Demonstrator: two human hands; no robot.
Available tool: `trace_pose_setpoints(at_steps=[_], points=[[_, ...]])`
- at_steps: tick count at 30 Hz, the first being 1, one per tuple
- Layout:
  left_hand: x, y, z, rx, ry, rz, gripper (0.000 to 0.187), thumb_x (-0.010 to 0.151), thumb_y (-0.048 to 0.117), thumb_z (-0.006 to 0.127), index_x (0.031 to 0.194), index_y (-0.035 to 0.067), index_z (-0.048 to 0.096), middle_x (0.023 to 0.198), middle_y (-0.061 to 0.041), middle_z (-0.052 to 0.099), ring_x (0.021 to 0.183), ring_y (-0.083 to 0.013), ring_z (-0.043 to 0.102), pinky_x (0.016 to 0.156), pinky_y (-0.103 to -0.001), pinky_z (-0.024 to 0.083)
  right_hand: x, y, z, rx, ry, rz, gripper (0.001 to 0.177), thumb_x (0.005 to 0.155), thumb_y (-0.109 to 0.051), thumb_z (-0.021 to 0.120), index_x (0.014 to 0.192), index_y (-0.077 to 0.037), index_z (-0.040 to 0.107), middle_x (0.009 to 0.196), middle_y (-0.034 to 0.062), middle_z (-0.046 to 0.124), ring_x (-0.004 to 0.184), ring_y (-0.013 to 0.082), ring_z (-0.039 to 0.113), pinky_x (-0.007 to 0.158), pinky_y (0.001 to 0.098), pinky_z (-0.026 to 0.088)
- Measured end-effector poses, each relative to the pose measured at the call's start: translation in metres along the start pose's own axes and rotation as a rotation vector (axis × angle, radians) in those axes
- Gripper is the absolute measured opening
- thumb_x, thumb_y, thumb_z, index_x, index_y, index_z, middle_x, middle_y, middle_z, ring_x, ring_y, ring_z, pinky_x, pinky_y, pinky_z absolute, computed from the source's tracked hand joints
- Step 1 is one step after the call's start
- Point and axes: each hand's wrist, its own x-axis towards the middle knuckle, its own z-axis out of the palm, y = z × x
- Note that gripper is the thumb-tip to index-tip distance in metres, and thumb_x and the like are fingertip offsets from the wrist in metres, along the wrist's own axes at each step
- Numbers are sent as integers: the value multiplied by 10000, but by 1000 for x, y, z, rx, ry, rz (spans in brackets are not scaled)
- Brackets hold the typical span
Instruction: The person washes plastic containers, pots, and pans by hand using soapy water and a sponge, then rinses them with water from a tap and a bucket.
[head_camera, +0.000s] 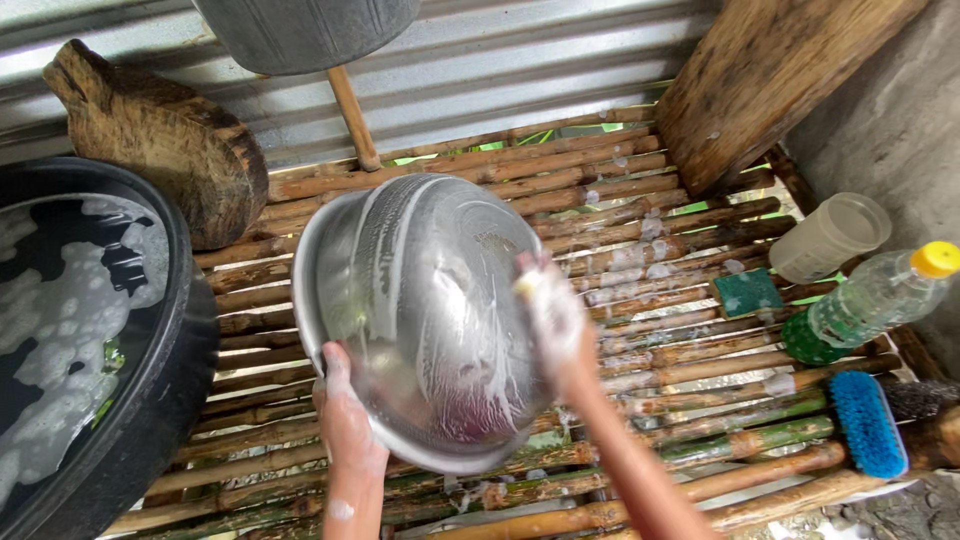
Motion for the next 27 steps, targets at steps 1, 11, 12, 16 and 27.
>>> trace_pose_setpoints(at_steps=[1, 11, 12, 16, 27], points=[[3, -1, 6, 67, -36, 16, 440, 1123, 398, 485, 1112, -14, 637, 932, -107, 672, 792, -219, 646, 714, -352, 560, -13, -7, 2, -3, 5, -2, 572, 1030, -517, 416, 1524, -269, 561, 1339, 99, 728, 994, 434, 668, 876, 532, 564], [-83, -32, 84, 1258, -949, 386, 347, 809, 388, 830, 944, 70, 791, 807, -111, 780, 689, -271, 717, 626, -392, 570, 86, 179, -97, 1212, -276, 117, 423, 1069, -349, 552, 1339, -33, 627, 1341, 184, 621, 1152, 329, 643, 1016, 502, 543], [-89, -50, 81, 1429, -1109, 621, 351, 836, 385, 839, 972, 66, 784, 877, -142, 758, 766, -313, 712, 671, -408, 571, 76, 191, -115, 1297, -335, 237, 390, 1097, -362, 578, 1325, -51, 629, 1333, 166, 608, 1136, 328, 632, 1002, 531, 520], [-101, -113, 50, 1563, -1340, 864, 276, 826, 228, 777, 1085, 132, 775, 927, -61, 755, 881, -257, 730, 698, -414, 580, 5, 170, -187, 1072, 213, 528, 490, 948, -490, 532, 1314, -168, 586, 1171, 126, 684, 1057, 309, 672, 980, 554, 531], [-83, -15, -10, 1133, -1154, 351, 272, 953, 368, 721, 963, 96, 719, 943, -78, 717, 909, -256, 716, 792, -393, 566, 0, 108, -111, 274, 524, -821, 152, 1205, -121, 624, 1307, -17, 576, 1372, 95, 657, 1186, 154, 599, 1110, 337, 507]])
